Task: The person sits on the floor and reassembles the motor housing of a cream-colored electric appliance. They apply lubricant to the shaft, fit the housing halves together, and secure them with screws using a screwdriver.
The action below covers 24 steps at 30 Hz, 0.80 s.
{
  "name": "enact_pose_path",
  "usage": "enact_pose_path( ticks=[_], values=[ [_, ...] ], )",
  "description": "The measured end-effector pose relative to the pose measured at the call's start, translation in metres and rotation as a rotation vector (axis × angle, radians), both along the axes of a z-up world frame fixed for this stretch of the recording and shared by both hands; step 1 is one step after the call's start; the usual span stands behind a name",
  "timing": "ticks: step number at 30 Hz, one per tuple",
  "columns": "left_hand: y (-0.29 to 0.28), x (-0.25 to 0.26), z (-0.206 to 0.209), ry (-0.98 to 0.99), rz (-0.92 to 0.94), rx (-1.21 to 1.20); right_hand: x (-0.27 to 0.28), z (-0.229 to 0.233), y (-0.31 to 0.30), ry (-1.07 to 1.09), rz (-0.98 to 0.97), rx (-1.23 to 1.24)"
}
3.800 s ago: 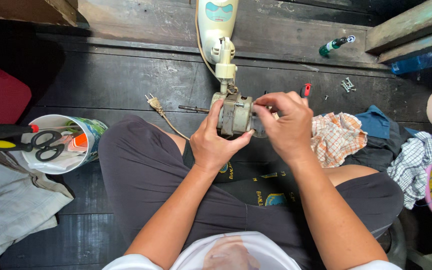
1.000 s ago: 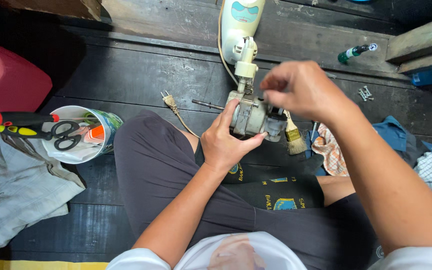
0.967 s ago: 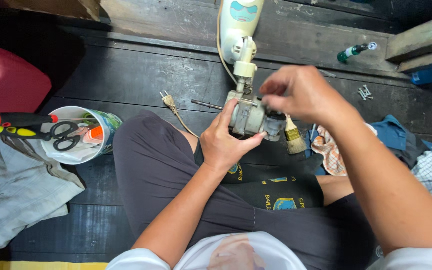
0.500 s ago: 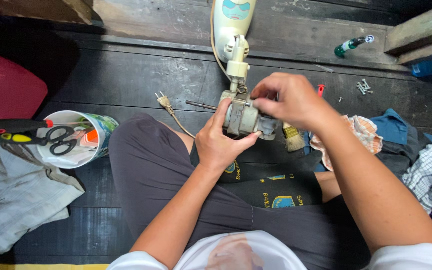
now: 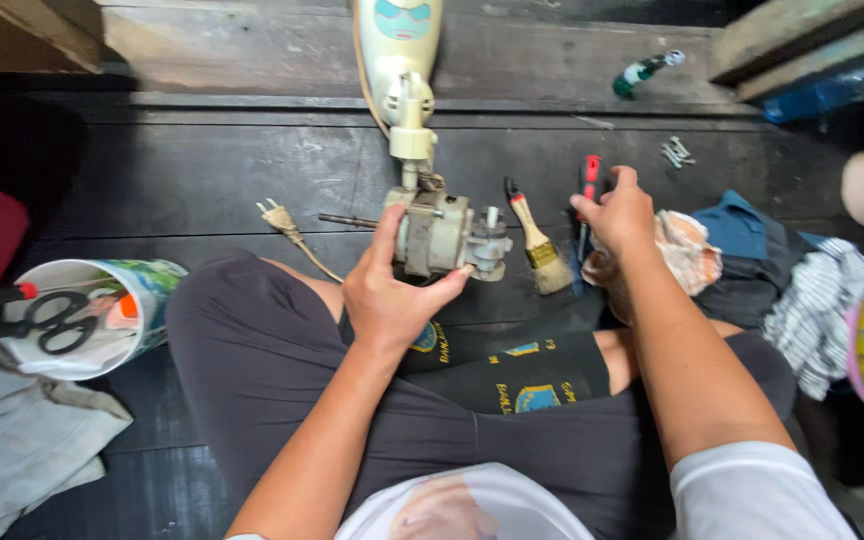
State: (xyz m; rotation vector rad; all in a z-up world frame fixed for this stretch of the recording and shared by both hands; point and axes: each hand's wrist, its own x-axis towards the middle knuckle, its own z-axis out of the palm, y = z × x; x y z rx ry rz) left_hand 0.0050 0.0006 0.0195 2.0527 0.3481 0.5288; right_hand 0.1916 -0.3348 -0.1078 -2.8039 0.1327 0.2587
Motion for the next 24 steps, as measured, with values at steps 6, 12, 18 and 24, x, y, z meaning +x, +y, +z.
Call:
enact_pose_path(
  ticks=[6,12,18,24],
  values=[
    [0.002,0.001,0.002,0.014,-0.014,-0.001,0.003,0.039,0.036,-0.227,0.077,0.133],
    [0.001,0.001,0.002,0.006,-0.019,-0.021,-0.032,0.147,0.073,-0.124,-0.080,1.375],
    [0.001,0.000,0.000,-0.031,-0.011,0.009,-0.094,0.170,0.147,-0.191,-0.175,1.599],
    [0.001,0.000,-0.002,-0.017,-0.019,-0.027,-0.110,0.166,0.163,-0.240,-0.138,1.631]
  ],
)
